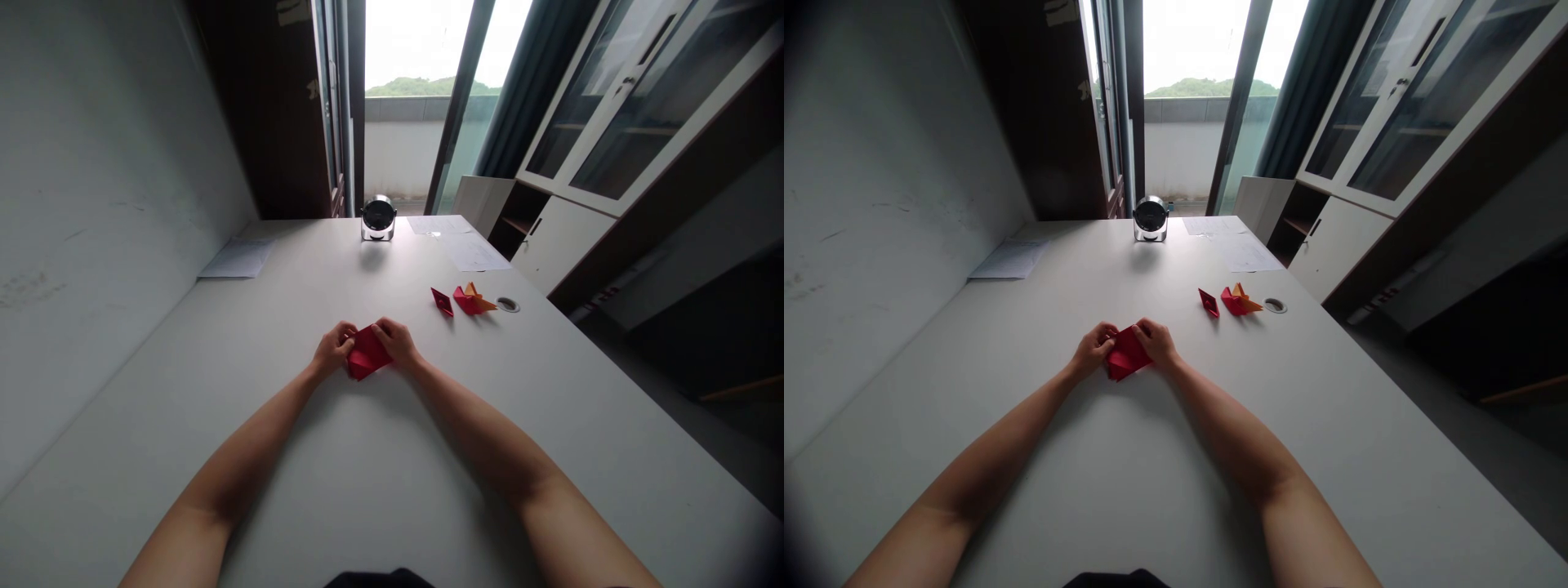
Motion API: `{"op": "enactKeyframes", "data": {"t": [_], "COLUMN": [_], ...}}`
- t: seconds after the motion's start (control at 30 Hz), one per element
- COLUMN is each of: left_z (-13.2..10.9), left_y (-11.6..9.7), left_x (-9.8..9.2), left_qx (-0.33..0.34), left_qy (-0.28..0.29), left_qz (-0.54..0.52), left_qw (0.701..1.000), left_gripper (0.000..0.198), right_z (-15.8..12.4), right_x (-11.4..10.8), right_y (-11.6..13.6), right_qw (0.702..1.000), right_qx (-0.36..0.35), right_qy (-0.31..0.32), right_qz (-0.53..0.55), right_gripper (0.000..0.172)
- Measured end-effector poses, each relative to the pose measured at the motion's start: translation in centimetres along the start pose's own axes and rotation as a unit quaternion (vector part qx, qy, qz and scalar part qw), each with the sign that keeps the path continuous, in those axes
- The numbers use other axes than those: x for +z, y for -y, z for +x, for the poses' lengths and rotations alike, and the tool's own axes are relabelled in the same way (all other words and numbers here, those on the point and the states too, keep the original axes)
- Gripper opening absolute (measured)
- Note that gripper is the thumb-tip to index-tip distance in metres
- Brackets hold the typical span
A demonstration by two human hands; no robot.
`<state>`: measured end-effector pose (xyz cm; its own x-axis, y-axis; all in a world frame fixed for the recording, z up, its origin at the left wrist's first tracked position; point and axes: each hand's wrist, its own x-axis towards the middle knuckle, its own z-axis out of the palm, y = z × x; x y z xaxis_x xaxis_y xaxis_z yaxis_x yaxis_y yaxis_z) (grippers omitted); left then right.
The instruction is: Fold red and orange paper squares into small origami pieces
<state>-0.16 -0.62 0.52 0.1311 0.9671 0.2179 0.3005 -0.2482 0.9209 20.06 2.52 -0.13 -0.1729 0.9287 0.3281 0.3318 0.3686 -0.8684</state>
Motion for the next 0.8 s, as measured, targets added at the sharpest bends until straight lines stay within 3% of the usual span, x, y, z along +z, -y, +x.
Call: {"op": "enactKeyframes", "data": {"t": [0.1,0.23,0.4,0.8], "left_z": [0.13,0.13,0.0,-0.08], "left_y": [0.08,0.34,0.47,0.25], "left_x": [-0.15,-0.12,0.03,-0.13], "left_qx": [-0.007,0.005,0.0,-0.005], "left_qy": [-0.01,0.014,0.034,0.039], "left_qz": [-0.001,0.037,0.022,0.02], "left_qw": [1.0,0.999,0.999,0.999], "left_gripper": [0.029,0.029,0.028,0.03], "right_z": [-0.01,-0.08,-0.15,-0.1], "right_x": [0.01,0.01,-0.15,-0.14], "right_y": [0.2,0.38,0.35,0.18], "right_qw": [1.0,0.999,0.999,1.0], "right_qx": [0.003,-0.008,-0.015,-0.006], "right_qy": [-0.005,-0.037,-0.032,-0.014], "right_qz": [0.015,0.016,0.021,0.012], "right_gripper": [0.03,0.024,0.018,0.024]}}
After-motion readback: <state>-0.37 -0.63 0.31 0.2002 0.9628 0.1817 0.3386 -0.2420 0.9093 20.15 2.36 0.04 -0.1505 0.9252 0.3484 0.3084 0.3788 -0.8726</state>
